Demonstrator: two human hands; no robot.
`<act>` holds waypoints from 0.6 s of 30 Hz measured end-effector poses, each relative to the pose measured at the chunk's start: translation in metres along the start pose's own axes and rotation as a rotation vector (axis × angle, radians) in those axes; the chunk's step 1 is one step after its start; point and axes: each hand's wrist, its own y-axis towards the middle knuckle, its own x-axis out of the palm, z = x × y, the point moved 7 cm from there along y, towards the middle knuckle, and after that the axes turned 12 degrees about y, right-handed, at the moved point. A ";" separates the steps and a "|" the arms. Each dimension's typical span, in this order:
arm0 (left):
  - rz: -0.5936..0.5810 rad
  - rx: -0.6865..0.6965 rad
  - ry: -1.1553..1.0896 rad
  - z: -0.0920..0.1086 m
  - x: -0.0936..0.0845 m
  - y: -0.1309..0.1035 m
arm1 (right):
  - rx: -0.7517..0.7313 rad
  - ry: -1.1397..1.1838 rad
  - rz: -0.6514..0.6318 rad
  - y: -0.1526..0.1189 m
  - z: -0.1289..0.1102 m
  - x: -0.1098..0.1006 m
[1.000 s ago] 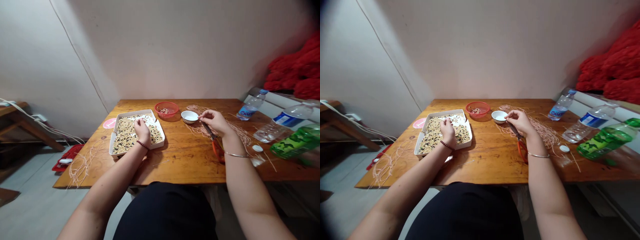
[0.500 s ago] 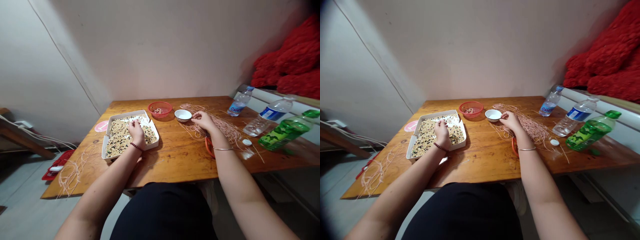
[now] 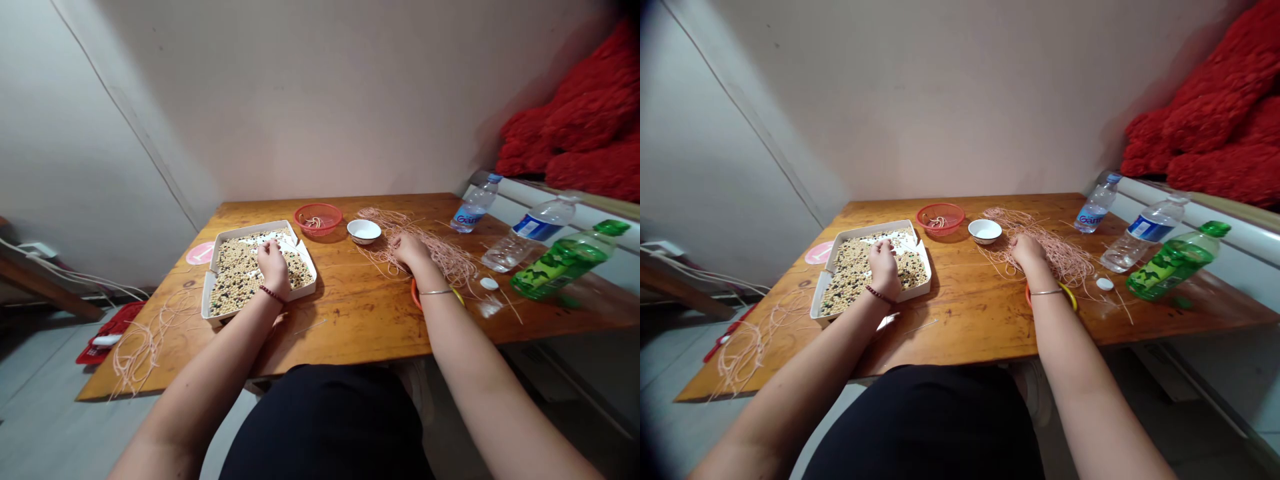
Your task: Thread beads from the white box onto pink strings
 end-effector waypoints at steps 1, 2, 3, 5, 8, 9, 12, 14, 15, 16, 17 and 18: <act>-0.002 -0.002 0.002 0.000 0.000 0.000 | 0.000 -0.006 0.000 0.000 0.000 0.000; -0.002 -0.002 0.005 0.001 0.000 0.000 | -0.003 -0.012 0.001 -0.001 -0.001 -0.001; -0.001 -0.002 0.005 0.001 0.000 0.000 | -0.007 -0.017 0.005 -0.002 -0.002 -0.002; -0.001 -0.002 0.006 0.002 -0.001 0.000 | -0.016 -0.016 0.020 -0.004 -0.005 -0.005; -0.001 -0.009 -0.002 0.002 -0.001 0.000 | -0.034 0.021 0.073 -0.009 -0.010 -0.014; -0.002 -0.009 -0.006 0.002 -0.001 -0.001 | -0.048 0.040 0.098 -0.010 -0.013 -0.018; -0.008 -0.007 -0.011 0.002 0.000 -0.001 | -0.098 0.127 0.146 -0.013 -0.018 -0.024; -0.011 0.000 -0.005 0.001 0.000 -0.001 | -0.114 0.175 0.148 -0.013 -0.019 -0.024; -0.013 0.003 -0.003 0.001 0.000 0.000 | -0.117 0.183 0.147 -0.013 -0.019 -0.024; -0.016 0.004 -0.004 0.001 0.001 0.000 | -0.116 0.180 0.147 -0.013 -0.018 -0.023; -0.019 0.005 -0.004 0.000 0.001 0.000 | -0.116 0.172 0.143 -0.012 -0.018 -0.023; -0.018 0.004 -0.004 0.000 0.001 0.000 | -0.126 0.164 0.119 -0.012 -0.018 -0.021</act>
